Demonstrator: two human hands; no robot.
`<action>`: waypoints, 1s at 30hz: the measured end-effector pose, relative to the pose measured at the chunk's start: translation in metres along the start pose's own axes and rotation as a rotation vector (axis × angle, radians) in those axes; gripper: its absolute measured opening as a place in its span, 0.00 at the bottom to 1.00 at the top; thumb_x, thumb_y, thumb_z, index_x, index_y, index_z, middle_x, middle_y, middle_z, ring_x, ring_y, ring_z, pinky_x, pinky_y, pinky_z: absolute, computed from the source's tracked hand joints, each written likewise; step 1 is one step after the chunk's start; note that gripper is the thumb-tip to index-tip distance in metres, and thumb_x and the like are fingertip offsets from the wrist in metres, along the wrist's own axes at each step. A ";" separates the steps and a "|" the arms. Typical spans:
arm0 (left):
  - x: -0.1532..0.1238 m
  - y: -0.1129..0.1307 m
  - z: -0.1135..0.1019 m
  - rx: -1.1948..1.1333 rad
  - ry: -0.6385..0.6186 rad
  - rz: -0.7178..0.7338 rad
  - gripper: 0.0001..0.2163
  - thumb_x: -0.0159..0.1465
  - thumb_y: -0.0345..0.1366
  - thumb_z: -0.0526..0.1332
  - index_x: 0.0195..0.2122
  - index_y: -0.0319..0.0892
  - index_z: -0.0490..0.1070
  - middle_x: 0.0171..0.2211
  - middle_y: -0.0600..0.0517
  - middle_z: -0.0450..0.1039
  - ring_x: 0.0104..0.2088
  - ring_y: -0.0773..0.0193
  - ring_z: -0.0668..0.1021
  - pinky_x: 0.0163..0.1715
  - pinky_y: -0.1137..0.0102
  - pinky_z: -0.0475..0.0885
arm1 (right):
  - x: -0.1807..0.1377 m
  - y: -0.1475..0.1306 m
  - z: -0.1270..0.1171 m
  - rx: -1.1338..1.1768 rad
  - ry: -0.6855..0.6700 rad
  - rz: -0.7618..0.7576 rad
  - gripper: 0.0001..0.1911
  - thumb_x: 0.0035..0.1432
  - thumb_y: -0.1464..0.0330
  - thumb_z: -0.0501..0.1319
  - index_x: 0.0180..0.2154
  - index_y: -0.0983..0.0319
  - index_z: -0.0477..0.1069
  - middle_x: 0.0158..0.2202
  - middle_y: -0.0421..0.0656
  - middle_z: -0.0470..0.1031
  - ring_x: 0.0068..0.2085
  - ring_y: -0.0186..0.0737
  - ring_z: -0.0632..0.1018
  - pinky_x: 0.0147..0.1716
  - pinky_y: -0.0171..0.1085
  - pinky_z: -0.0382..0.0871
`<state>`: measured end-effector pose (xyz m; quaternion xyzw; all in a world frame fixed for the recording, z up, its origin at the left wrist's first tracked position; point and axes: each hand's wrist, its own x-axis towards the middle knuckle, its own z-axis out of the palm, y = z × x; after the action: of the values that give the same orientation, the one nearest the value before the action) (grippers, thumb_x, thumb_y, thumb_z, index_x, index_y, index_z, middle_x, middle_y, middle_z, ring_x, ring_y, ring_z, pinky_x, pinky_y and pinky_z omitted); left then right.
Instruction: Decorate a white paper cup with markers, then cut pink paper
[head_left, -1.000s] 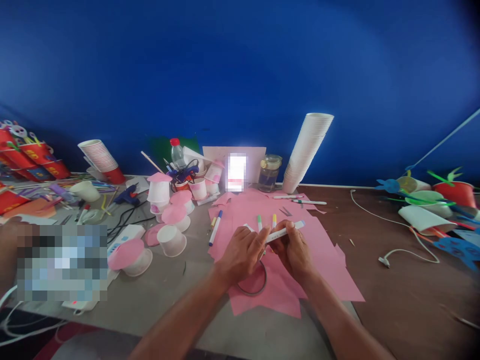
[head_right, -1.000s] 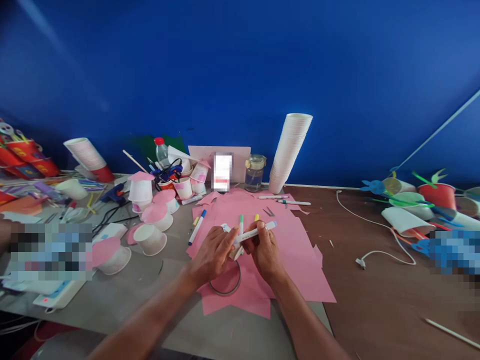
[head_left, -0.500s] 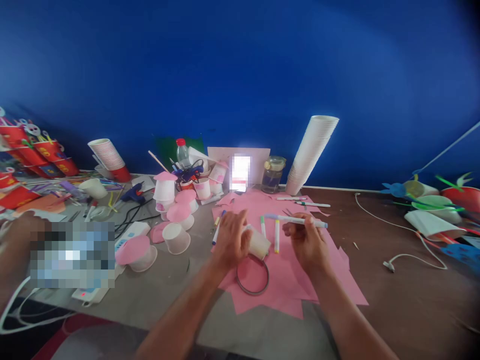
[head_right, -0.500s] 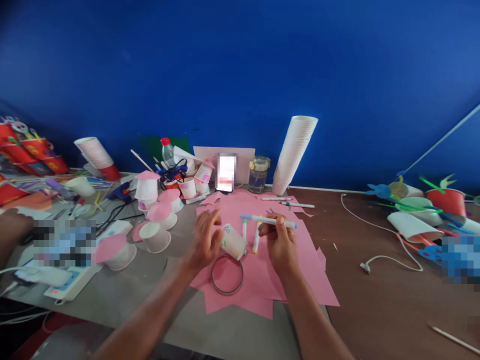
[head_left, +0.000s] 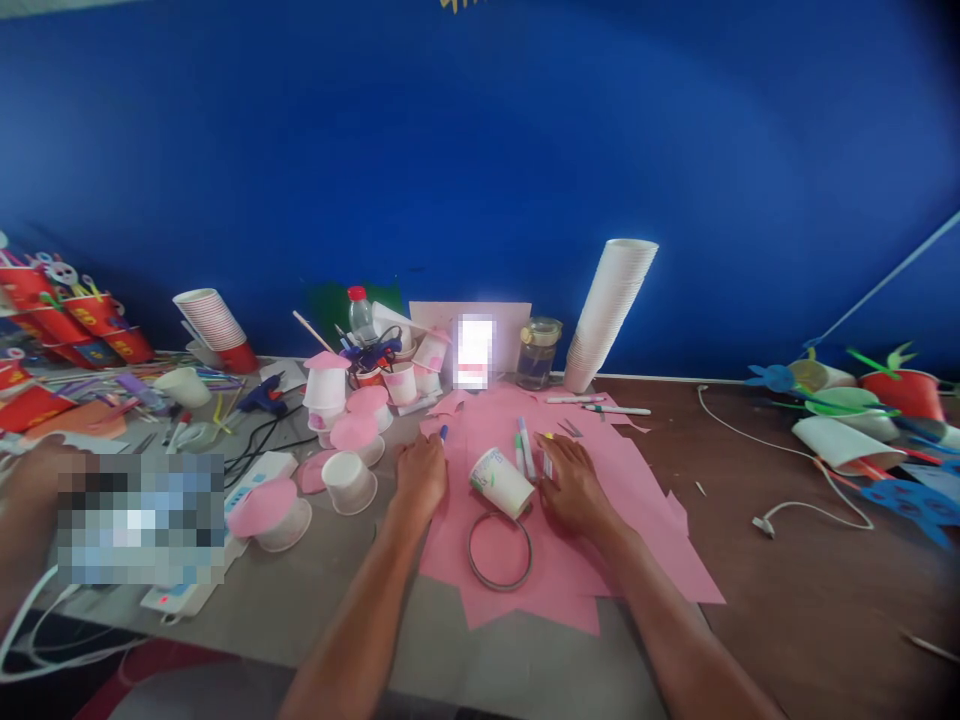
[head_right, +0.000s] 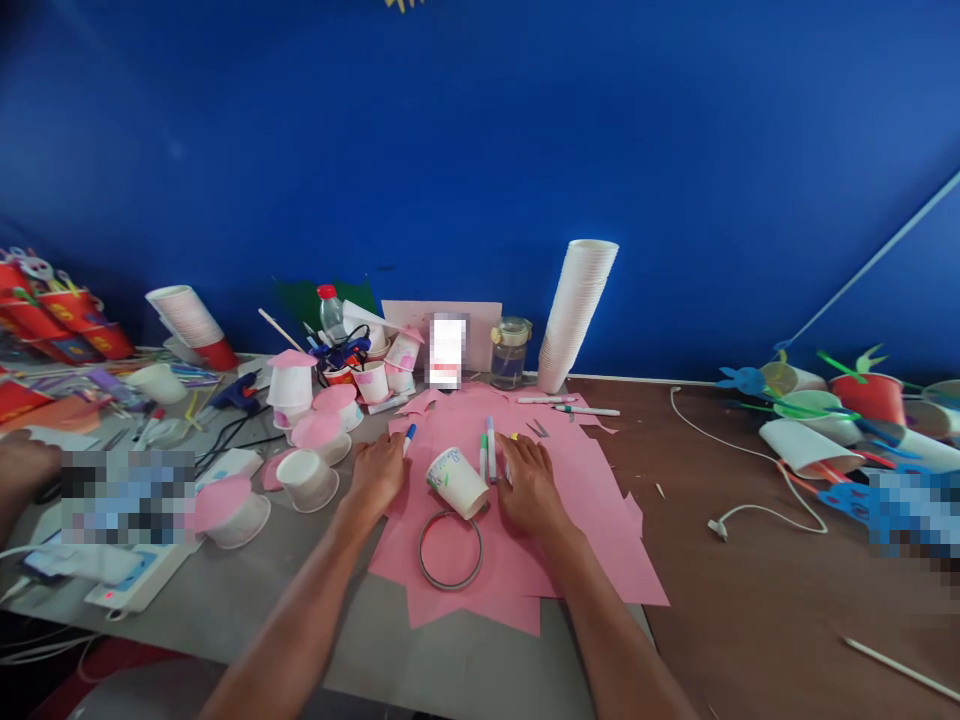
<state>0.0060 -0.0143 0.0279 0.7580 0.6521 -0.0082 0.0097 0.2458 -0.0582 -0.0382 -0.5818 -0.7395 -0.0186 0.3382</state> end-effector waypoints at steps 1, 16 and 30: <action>0.000 0.000 0.000 0.007 -0.004 0.001 0.13 0.65 0.31 0.51 0.49 0.37 0.68 0.47 0.39 0.74 0.46 0.52 0.77 0.47 0.59 0.66 | 0.000 0.001 0.000 0.006 0.012 0.001 0.31 0.51 0.75 0.54 0.58 0.62 0.62 0.53 0.53 0.72 0.56 0.56 0.69 0.55 0.60 0.62; 0.003 0.000 0.000 0.022 -0.045 -0.024 0.15 0.65 0.29 0.50 0.52 0.37 0.67 0.49 0.38 0.73 0.46 0.52 0.77 0.48 0.59 0.65 | 0.006 -0.050 -0.040 0.098 -0.054 -0.182 0.30 0.55 0.58 0.63 0.56 0.63 0.63 0.39 0.49 0.77 0.42 0.51 0.75 0.51 0.54 0.64; 0.000 0.003 -0.004 -0.074 0.013 -0.030 0.17 0.63 0.23 0.46 0.50 0.35 0.66 0.47 0.37 0.73 0.44 0.52 0.78 0.46 0.60 0.67 | 0.005 -0.052 -0.033 0.369 0.022 0.027 0.36 0.54 0.68 0.60 0.62 0.59 0.52 0.49 0.52 0.67 0.46 0.51 0.73 0.43 0.49 0.73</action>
<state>0.0092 -0.0145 0.0317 0.7473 0.6633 0.0208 0.0334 0.2160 -0.0843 0.0088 -0.5193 -0.7188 0.1155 0.4475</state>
